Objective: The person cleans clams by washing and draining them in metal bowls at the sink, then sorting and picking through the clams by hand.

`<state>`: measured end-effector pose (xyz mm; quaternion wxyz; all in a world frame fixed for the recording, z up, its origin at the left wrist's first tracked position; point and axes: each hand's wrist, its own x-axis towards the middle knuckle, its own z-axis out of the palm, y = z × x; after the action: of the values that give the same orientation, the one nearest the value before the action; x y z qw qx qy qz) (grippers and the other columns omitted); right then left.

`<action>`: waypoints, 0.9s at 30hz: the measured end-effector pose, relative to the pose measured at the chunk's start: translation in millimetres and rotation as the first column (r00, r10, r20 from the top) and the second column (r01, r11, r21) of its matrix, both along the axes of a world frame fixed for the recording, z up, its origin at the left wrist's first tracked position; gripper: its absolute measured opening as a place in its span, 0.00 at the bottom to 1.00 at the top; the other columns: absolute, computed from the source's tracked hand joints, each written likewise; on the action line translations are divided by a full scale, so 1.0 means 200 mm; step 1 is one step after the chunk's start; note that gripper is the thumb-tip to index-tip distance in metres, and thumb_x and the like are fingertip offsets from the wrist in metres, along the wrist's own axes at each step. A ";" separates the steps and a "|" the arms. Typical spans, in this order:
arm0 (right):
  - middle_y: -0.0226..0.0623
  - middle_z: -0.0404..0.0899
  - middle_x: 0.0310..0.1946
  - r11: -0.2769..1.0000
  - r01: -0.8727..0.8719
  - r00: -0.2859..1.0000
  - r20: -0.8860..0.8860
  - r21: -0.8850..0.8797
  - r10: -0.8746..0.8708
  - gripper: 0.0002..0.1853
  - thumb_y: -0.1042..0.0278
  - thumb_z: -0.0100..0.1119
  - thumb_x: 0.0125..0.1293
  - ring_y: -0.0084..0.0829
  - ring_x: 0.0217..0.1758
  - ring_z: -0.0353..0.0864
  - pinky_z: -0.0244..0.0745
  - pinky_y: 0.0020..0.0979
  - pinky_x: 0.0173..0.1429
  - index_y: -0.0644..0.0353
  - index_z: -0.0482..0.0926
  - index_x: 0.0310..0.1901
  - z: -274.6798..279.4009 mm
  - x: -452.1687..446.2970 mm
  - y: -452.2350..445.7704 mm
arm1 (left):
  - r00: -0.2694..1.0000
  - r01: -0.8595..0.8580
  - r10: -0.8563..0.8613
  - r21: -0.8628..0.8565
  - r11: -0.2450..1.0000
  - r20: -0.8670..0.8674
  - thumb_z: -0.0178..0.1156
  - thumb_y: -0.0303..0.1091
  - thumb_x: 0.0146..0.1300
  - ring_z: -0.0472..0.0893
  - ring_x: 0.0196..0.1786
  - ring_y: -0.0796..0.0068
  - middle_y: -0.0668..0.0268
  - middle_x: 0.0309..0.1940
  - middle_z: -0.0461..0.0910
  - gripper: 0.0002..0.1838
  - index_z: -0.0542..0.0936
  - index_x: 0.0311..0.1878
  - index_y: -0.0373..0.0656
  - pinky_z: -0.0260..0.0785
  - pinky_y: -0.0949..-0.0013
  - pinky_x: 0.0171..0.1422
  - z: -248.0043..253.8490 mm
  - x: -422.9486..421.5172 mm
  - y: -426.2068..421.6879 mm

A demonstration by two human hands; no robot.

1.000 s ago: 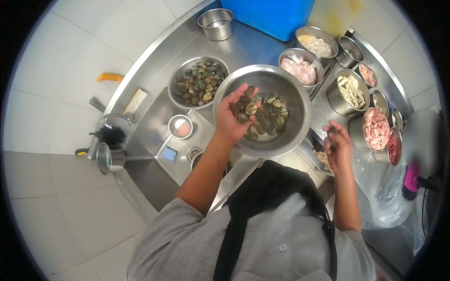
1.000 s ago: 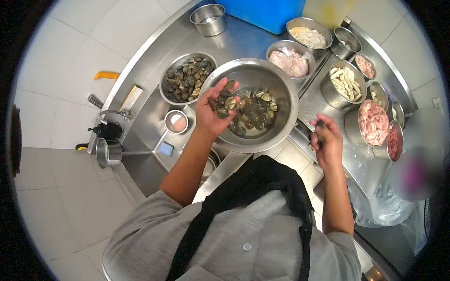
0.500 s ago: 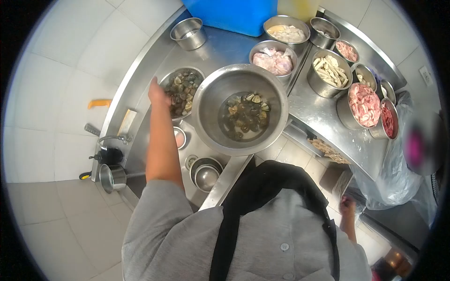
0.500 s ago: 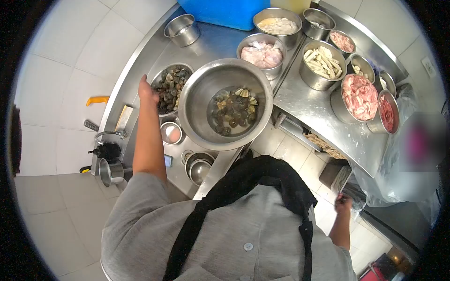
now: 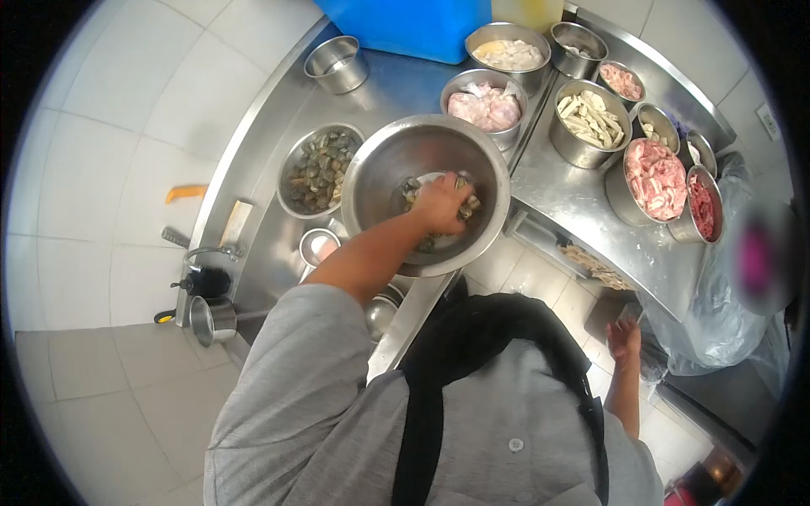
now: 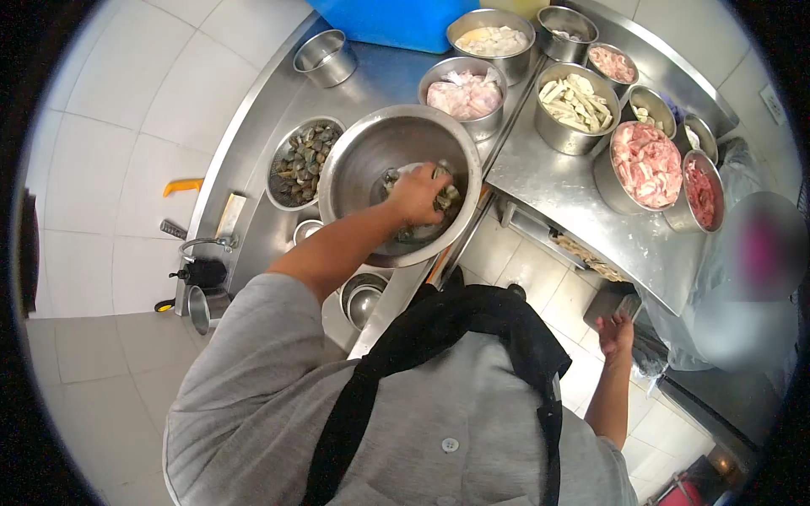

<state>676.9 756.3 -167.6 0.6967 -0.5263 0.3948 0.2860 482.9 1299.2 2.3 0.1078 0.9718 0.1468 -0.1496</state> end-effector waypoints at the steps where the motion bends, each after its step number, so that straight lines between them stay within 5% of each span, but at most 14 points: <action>1: 0.45 0.68 0.56 0.996 -0.054 0.998 -0.004 0.070 0.055 0.27 0.56 0.51 0.69 0.45 0.50 0.76 0.78 0.39 0.52 0.66 0.62 0.63 -0.04 -0.02 0.05 | 1.000 -0.002 0.002 0.003 1.000 -0.001 0.73 0.43 0.39 0.70 0.62 0.47 0.45 0.64 0.62 0.44 0.68 0.65 0.50 0.66 0.49 0.64 -0.03 -0.01 -0.01; 4: 0.44 0.76 0.47 0.979 -0.144 0.990 0.007 0.145 0.144 0.21 0.59 0.53 0.68 0.42 0.45 0.78 0.78 0.37 0.51 0.66 0.69 0.56 0.13 -0.09 0.32 | 0.991 -0.097 0.105 -0.102 0.990 0.078 0.71 0.39 0.43 0.78 0.50 0.54 0.48 0.55 0.69 0.37 0.70 0.60 0.48 0.73 0.51 0.52 -0.12 -0.03 -0.01; 6: 0.43 0.78 0.42 0.971 -0.189 0.982 0.019 0.145 0.188 0.19 0.60 0.53 0.67 0.41 0.43 0.80 0.78 0.36 0.50 0.65 0.72 0.53 0.38 -0.13 0.55 | 0.974 -0.224 0.208 -0.554 0.802 -0.092 0.67 0.34 0.47 0.80 0.40 0.62 0.54 0.44 0.74 0.32 0.71 0.58 0.47 0.76 0.58 0.42 -0.09 -0.04 0.02; 7: 0.43 0.78 0.42 0.940 -0.274 0.961 0.088 0.202 0.261 0.18 0.62 0.55 0.67 0.39 0.43 0.80 0.78 0.35 0.50 0.65 0.72 0.53 0.49 -0.14 0.65 | 0.973 -0.227 0.215 -0.555 0.800 -0.087 0.67 0.34 0.47 0.80 0.40 0.62 0.54 0.44 0.74 0.32 0.71 0.58 0.47 0.76 0.58 0.42 -0.06 -0.07 0.03; 9: 0.43 0.78 0.43 0.896 -0.372 0.926 0.165 0.244 0.340 0.17 0.65 0.56 0.67 0.37 0.43 0.81 0.78 0.34 0.50 0.66 0.73 0.53 0.67 -0.15 0.85 | 0.872 -0.415 0.350 -0.896 0.155 -0.343 0.62 0.31 0.51 0.80 0.37 0.68 0.58 0.37 0.76 0.26 0.72 0.57 0.46 0.75 0.63 0.35 0.04 -0.15 0.03; 10: 0.42 0.78 0.44 0.913 -0.399 0.858 0.385 0.088 0.339 0.16 0.67 0.56 0.68 0.35 0.44 0.81 0.78 0.32 0.50 0.66 0.73 0.53 0.73 -0.16 0.96 | 0.870 -0.411 0.358 -0.900 0.147 -0.339 0.62 0.31 0.51 0.80 0.37 0.68 0.58 0.37 0.76 0.26 0.72 0.57 0.46 0.75 0.63 0.35 0.10 -0.18 0.03; 12: 0.41 0.79 0.47 0.898 -0.418 0.595 0.708 -0.133 0.382 0.13 0.74 0.55 0.69 0.30 0.45 0.81 0.78 0.29 0.49 0.68 0.73 0.53 0.89 -0.18 1.18 | 0.770 -0.336 0.492 -0.914 -0.227 -0.406 0.59 0.32 0.55 0.80 0.37 0.70 0.60 0.37 0.76 0.23 0.73 0.56 0.47 0.72 0.69 0.31 0.21 -0.25 0.03; 13: 0.40 0.80 0.46 0.854 -0.498 0.487 0.768 -0.148 0.417 0.12 0.74 0.55 0.69 0.29 0.44 0.82 0.79 0.28 0.47 0.67 0.74 0.52 0.96 -0.18 1.27 | 0.726 -0.224 0.544 -0.893 -0.391 -0.421 0.55 0.36 0.59 0.80 0.37 0.67 0.61 0.38 0.78 0.16 0.76 0.51 0.46 0.70 0.70 0.32 0.22 -0.28 0.04; 14: 0.39 0.81 0.45 0.804 -0.570 0.373 0.819 -0.168 0.436 0.11 0.75 0.54 0.69 0.28 0.43 0.82 0.79 0.28 0.46 0.66 0.74 0.52 1.03 -0.20 1.37 | 0.722 -0.211 0.554 -0.895 -0.393 -0.414 0.55 0.36 0.59 0.80 0.37 0.67 0.61 0.38 0.78 0.16 0.76 0.51 0.46 0.70 0.70 0.32 0.24 -0.31 0.04; 16: 0.37 0.82 0.43 0.660 -0.736 0.206 0.879 -0.152 0.431 0.11 0.75 0.55 0.69 0.25 0.40 0.82 0.79 0.26 0.43 0.65 0.76 0.51 1.19 -0.31 1.58 | 0.694 0.076 0.503 -0.642 -0.763 -0.516 0.50 0.44 0.62 0.79 0.40 0.64 0.60 0.39 0.78 0.18 0.76 0.52 0.48 0.70 0.68 0.33 0.26 -0.35 0.04; 17: 0.36 0.82 0.42 0.556 -0.808 0.132 0.859 -0.196 0.495 0.11 0.76 0.56 0.68 0.23 0.40 0.81 0.78 0.25 0.43 0.65 0.77 0.50 1.26 -0.37 1.68 | 0.727 0.147 0.446 -0.515 -0.844 -0.523 0.47 0.49 0.62 0.78 0.43 0.61 0.59 0.39 0.79 0.21 0.77 0.52 0.50 0.71 0.65 0.37 0.23 -0.36 0.04; 21: 0.32 0.81 0.41 0.335 -0.871 -0.131 0.828 -0.359 0.545 0.12 0.76 0.61 0.64 0.18 0.36 0.76 0.73 0.21 0.41 0.64 0.78 0.49 1.27 -0.54 1.96 | 0.579 0.448 0.614 -0.419 -0.789 -0.537 0.47 0.49 0.62 0.78 0.46 0.58 0.58 0.39 0.78 0.20 0.78 0.51 0.50 0.72 0.61 0.45 0.23 -0.33 -0.05; 23: 0.31 0.80 0.41 0.305 -0.890 -0.121 0.822 -0.338 0.557 0.13 0.77 0.62 0.63 0.17 0.35 0.74 0.73 0.20 0.41 0.63 0.78 0.50 1.32 -0.61 2.04 | 0.392 0.670 0.638 -0.270 -0.692 -0.663 0.45 0.49 0.63 0.77 0.51 0.54 0.56 0.40 0.78 0.21 0.77 0.51 0.49 0.69 0.53 0.57 0.33 -0.31 -0.09; 27: 0.32 0.77 0.40 0.314 -0.871 -0.158 0.821 -0.377 0.548 0.19 0.75 0.68 0.57 0.18 0.33 0.73 0.73 0.22 0.41 0.63 0.77 0.50 1.28 -0.71 2.13 | 0.447 0.726 0.732 -0.270 -0.632 -0.513 0.43 0.48 0.65 0.74 0.58 0.51 0.55 0.43 0.78 0.21 0.76 0.52 0.47 0.63 0.45 0.65 0.34 -0.33 -0.11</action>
<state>535.0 1181.9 88.0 0.5620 -0.5899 -0.4495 0.3662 416.1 1277.4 69.6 0.9357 -0.0673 0.1230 0.3238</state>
